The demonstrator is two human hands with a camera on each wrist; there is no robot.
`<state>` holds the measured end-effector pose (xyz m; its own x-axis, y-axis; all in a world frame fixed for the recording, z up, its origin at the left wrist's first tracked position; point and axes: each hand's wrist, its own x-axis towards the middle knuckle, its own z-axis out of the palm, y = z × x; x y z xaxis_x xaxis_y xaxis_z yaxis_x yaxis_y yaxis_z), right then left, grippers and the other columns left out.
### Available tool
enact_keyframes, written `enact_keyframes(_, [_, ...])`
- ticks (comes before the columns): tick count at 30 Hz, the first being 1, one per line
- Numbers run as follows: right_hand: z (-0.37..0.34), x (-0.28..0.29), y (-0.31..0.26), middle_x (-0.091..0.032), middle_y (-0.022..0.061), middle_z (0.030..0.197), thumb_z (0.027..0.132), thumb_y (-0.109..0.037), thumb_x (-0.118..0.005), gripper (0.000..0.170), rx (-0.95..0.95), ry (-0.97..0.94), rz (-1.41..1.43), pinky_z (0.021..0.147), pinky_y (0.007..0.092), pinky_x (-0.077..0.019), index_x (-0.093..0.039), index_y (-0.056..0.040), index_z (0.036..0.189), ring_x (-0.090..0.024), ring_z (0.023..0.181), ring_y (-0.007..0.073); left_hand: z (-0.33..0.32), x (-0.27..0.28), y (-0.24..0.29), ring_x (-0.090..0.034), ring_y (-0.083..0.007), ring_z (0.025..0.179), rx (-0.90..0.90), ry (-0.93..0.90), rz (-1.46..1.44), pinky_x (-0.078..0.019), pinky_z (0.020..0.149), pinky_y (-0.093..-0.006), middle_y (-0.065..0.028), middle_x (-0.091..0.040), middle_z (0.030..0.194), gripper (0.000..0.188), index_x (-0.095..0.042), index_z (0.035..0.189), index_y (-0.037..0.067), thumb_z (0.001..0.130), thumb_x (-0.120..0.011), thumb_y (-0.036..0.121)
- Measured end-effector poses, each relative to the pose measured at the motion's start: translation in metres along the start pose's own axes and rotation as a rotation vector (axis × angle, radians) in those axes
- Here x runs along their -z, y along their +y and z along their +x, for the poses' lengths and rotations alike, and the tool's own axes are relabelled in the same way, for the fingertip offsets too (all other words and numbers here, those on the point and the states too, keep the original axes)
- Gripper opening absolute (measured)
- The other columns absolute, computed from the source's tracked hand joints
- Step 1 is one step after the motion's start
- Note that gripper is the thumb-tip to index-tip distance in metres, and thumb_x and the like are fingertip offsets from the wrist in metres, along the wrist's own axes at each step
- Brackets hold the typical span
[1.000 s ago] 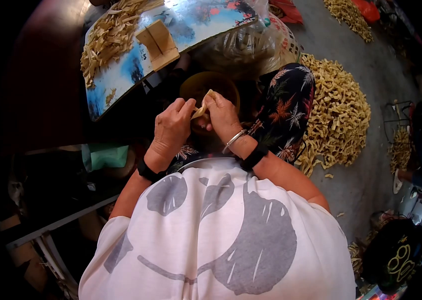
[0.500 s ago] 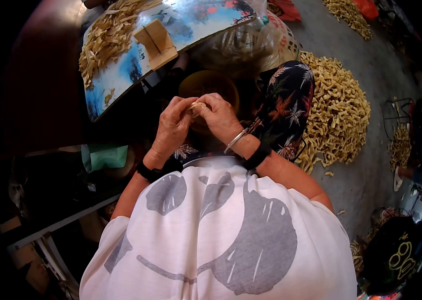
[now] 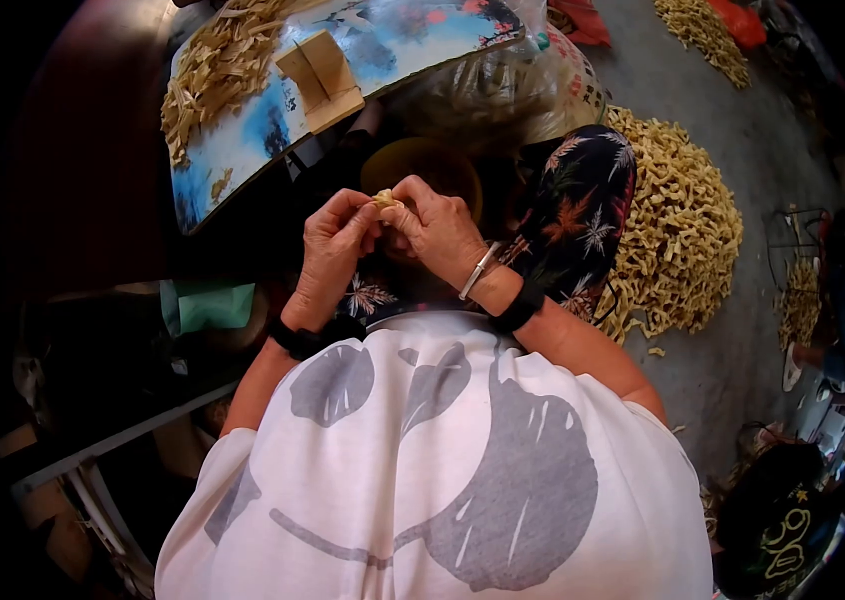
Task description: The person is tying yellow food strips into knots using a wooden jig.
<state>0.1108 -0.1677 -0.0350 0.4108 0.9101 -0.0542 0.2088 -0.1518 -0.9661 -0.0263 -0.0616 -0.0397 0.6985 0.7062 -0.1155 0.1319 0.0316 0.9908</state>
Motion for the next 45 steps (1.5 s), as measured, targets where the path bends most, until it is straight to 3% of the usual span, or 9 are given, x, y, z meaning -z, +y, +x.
enact_keyframes(3, [-0.004,0.002,0.008,-0.065,0.0158,0.073,0.095,-0.02,-0.06,0.017,0.156,0.082,-0.194,0.06,0.0384,-0.0515,-0.058,-0.0027,0.095,-0.066,0.067,0.0319,0.008,0.013,-0.003,-0.055,-0.0045,0.058,-0.053,0.049,0.105,-0.0431,0.052,-0.0185,0.0009,-0.061,0.069,0.009,-0.063,0.093,0.005,0.095,-0.063,0.013])
enact_keyframes(5, [-0.012,0.003,0.005,-0.064,0.0186,0.074,0.094,-0.018,-0.06,0.015,0.125,0.058,-0.22,0.059,0.0416,-0.0494,-0.057,-0.0028,0.094,-0.063,0.068,0.0383,0.009,0.015,-0.003,-0.058,-0.0072,0.064,0.101,-0.002,-0.275,-0.047,0.057,-0.0204,-0.0018,-0.064,0.077,0.01,-0.063,0.098,0.004,0.095,-0.064,0.014])
enact_keyframes(12, [-0.009,-0.012,0.001,-0.063,0.0148,0.077,0.092,-0.017,-0.061,0.012,0.294,0.261,-0.353,0.06,0.0426,-0.05,-0.058,-0.0061,0.092,-0.063,0.069,0.0364,-0.005,-0.014,-0.006,-0.063,-0.0155,0.101,0.219,-0.092,-0.783,-0.0499,0.091,-0.03,-0.0074,-0.066,0.11,0.03,-0.057,0.12,0.003,0.094,-0.065,0.013])
enact_keyframes(15, [-0.009,-0.012,0.007,-0.062,0.0118,0.08,0.089,-0.021,-0.065,0.017,0.387,0.203,-0.487,0.062,0.0398,-0.0517,-0.059,-0.0067,0.096,-0.064,0.071,0.0321,-0.002,-0.006,-0.012,-0.063,-0.0143,0.099,0.171,-0.045,-0.665,-0.0501,0.09,-0.0282,-0.0063,-0.066,0.109,0.028,-0.058,0.119,0.003,0.094,-0.065,0.013])
enact_keyframes(22, [0.018,-0.006,0.018,-0.07,0.0122,0.091,0.096,-0.028,-0.059,0.03,-0.009,0.038,0.25,0.075,0.0324,-0.0534,-0.066,-0.0004,0.104,-0.069,0.081,0.0223,-0.009,-0.007,-0.009,-0.063,-0.0101,0.087,0.164,-0.149,-0.432,-0.0513,0.077,-0.0236,-0.0039,-0.067,0.098,0.021,-0.06,0.113,0.004,0.095,-0.064,0.014])
enact_keyframes(26, [0.017,-0.002,0.005,-0.071,0.0062,0.089,0.097,-0.026,-0.058,0.027,-0.022,0.16,0.035,0.067,0.0287,-0.0529,-0.067,-0.0013,0.105,-0.067,0.076,0.0159,-0.012,-0.003,-0.007,-0.056,-0.0056,0.072,0.116,-0.065,-0.245,-0.0462,0.064,-0.0195,0.0003,-0.064,0.086,0.014,-0.061,0.105,0.004,0.096,-0.063,0.015])
enact_keyframes(32, [0.019,0.004,0.008,-0.054,-0.0074,0.073,0.093,-0.022,-0.067,0.014,-0.043,-0.245,0.454,0.051,0.0157,-0.0361,-0.063,-0.0108,0.101,-0.047,0.058,0.0005,-0.011,-0.001,0.011,-0.037,-0.0009,0.056,0.174,-0.088,-0.255,-0.0306,0.05,-0.0167,0.0072,-0.048,0.069,0.011,-0.062,0.099,0.004,0.098,-0.059,0.015])
enact_keyframes(37, [0.024,0.019,0.003,-0.048,-0.0087,0.068,0.09,-0.014,-0.068,0.01,-0.232,-0.107,0.588,0.046,0.0173,-0.0267,-0.059,-0.0103,0.089,-0.038,0.052,0.0002,-0.02,0.02,0.007,-0.031,-0.0003,0.053,0.282,-0.17,-0.492,-0.0249,0.047,-0.0169,0.0093,-0.045,0.067,0.011,-0.062,0.098,0.004,0.097,-0.061,0.015])
enact_keyframes(45, [0.031,0.018,0.002,-0.049,-0.0082,0.067,0.095,-0.022,-0.065,0.014,-0.153,-0.098,0.385,0.046,0.0163,-0.028,-0.061,-0.0092,0.091,-0.041,0.053,-0.0001,-0.011,0.013,0.009,-0.036,0.0006,0.057,0.078,-0.11,-0.028,-0.0259,0.049,-0.0173,0.0094,-0.047,0.066,0.019,-0.068,0.098,0.004,0.098,-0.061,0.021])
